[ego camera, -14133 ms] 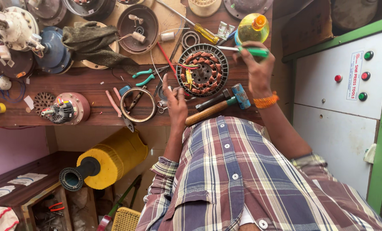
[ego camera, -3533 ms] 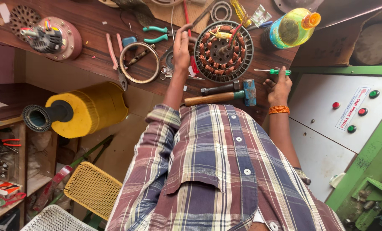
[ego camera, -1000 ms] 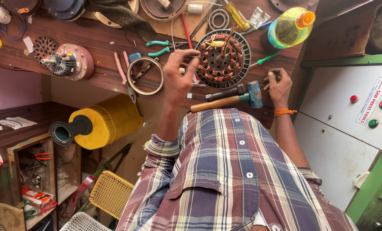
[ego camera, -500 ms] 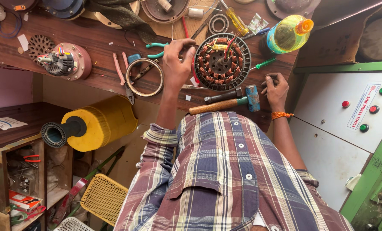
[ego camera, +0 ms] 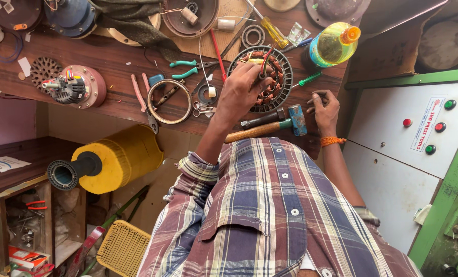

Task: The person pours liquid from a plastic bottle onto the copper windings of an electric motor stator on a workbench, rotating the bottle around the stator to wet different spots. They then use a screwdriver to work between the windings, reposition the stator, and pour more liquid over it.

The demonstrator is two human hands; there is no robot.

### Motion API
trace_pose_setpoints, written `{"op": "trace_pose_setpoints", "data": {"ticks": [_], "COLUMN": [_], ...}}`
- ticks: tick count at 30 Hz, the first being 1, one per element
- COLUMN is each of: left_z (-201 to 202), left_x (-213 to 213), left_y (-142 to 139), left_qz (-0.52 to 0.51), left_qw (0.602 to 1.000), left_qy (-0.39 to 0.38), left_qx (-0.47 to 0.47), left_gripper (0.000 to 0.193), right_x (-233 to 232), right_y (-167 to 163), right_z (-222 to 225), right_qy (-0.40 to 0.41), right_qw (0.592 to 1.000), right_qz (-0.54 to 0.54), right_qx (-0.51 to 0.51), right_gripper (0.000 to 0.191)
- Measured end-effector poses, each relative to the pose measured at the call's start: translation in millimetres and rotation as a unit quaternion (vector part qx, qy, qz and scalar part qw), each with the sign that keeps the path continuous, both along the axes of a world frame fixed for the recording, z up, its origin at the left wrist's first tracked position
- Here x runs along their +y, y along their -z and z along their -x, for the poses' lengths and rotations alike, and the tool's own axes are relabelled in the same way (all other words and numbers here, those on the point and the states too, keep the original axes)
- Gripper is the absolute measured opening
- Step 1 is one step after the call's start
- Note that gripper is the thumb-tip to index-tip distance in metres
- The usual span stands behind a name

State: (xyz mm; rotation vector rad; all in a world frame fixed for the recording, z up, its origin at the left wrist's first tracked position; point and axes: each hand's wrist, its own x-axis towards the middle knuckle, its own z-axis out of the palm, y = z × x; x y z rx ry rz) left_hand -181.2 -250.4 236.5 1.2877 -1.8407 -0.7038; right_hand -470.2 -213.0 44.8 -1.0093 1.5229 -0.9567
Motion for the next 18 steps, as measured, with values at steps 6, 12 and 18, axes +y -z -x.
{"op": "trace_pose_setpoints", "data": {"ticks": [6, 12, 18], "left_z": [16, 32, 58], "left_x": [11, 2, 9], "left_y": [-17, -38, -51], "left_qz": [-0.120, -0.259, -0.260], "left_qw": [0.972, 0.851, 0.855], "left_qy": [-0.072, -0.001, -0.007], "left_qx": [0.186, 0.456, 0.448], "left_gripper": [0.027, 0.026, 0.026], "right_x": [17, 10, 14], "right_y": [-91, -196, -220], "right_z": [-12, -44, -49], "right_qy": [0.013, -0.074, -0.118], "right_qw": [0.967, 0.851, 0.768], "right_qz": [-0.029, -0.016, -0.065], "right_qx": [-0.251, -0.519, -0.626], "right_gripper": [0.024, 0.100, 0.130]}}
